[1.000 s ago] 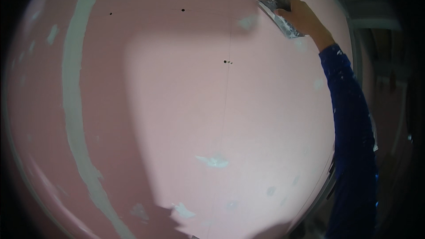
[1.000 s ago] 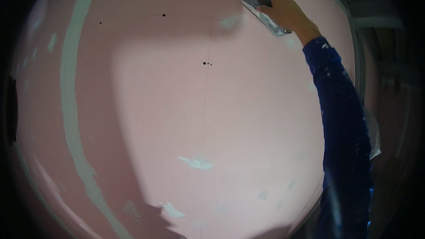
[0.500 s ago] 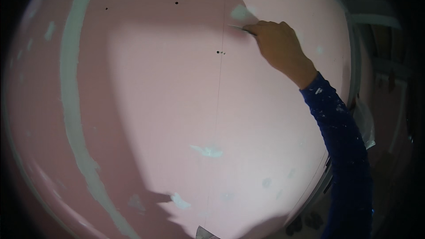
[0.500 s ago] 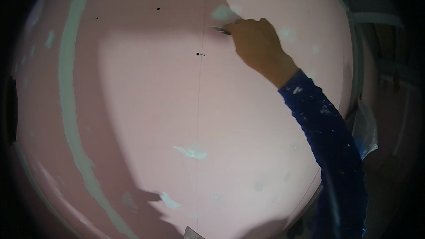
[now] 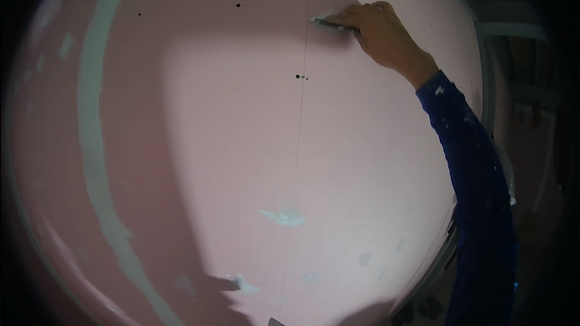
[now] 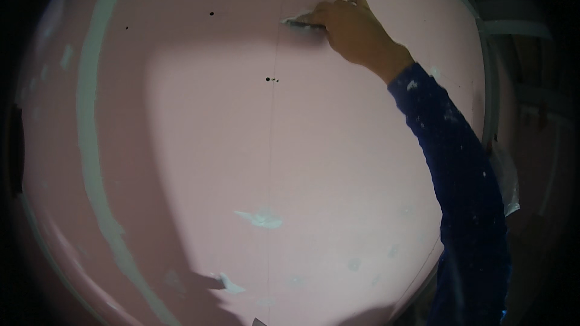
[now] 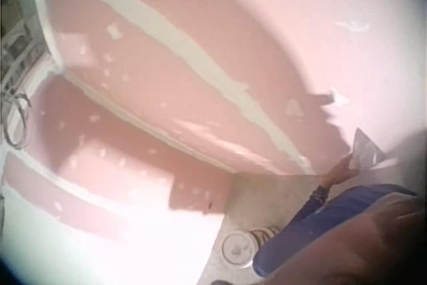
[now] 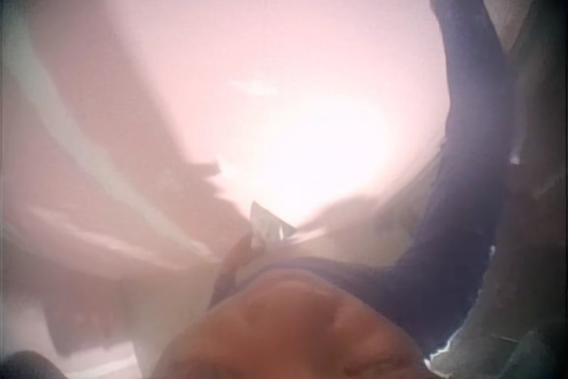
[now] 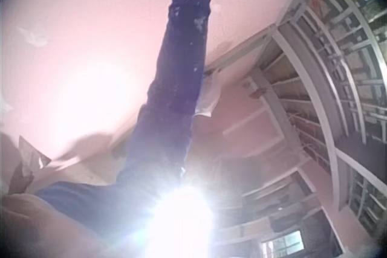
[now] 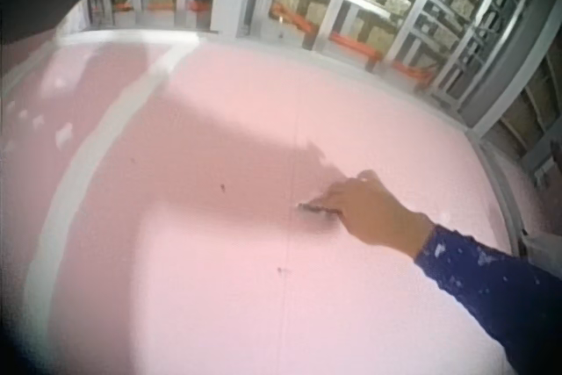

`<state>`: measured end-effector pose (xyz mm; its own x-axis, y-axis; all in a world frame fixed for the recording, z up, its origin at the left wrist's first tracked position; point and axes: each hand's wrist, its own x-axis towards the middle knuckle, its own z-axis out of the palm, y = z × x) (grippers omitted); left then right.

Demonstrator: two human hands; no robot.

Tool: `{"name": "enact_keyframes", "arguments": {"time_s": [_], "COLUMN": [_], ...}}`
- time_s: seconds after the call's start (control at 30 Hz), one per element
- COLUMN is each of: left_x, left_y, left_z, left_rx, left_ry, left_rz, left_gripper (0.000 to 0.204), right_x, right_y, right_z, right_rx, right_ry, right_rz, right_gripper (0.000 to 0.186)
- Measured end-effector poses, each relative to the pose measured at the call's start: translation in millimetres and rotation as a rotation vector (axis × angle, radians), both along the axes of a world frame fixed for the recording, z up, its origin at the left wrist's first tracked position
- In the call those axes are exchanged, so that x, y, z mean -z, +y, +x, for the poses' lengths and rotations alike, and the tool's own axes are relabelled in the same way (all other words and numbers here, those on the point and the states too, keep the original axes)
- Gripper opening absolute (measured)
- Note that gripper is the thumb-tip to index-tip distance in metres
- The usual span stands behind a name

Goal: The person applies white plaster to a pink wall using a putty knife and a larger trowel. They repeatedly scoop plaster from a bucket and spread it across the wall surface, smoothing the material in multiple passes.

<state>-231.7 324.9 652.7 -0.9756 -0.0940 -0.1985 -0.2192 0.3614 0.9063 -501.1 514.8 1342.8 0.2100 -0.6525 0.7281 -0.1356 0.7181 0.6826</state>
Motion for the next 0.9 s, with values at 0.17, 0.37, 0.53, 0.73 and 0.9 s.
{"name": "enact_keyframes", "arguments": {"time_s": [0.17, 0.37, 0.53, 0.73, 0.9], "left_x": [5, 11, 17, 22, 20], "left_y": [4, 9, 7, 9, 11], "left_z": [1, 0, 1, 8, 10], "left_rx": [0.007, 0.017, 0.001, 0.009, 0.010], "left_ry": [0.007, 0.019, 0.015, 0.016, 0.024], "left_rz": [0.007, 0.010, 0.017, 0.012, 0.015], "left_gripper": [0.087, 0.086, 0.085, 0.083, 0.082], "right_x": [39, 16, 34, 44, 17], "right_y": [23, 22, 13, 42, 12], "right_z": [-3, -16, -34, -19, 4], "right_rx": [0.031, -0.207, -0.282, -0.350, -0.172], "right_ry": [0.027, 0.173, 0.128, -0.026, -0.190], "right_rz": [0.073, -0.005, -0.057, -0.138, -0.409], "right_gripper": [0.046, 0.056, 0.055, 0.045, 0.033]}}
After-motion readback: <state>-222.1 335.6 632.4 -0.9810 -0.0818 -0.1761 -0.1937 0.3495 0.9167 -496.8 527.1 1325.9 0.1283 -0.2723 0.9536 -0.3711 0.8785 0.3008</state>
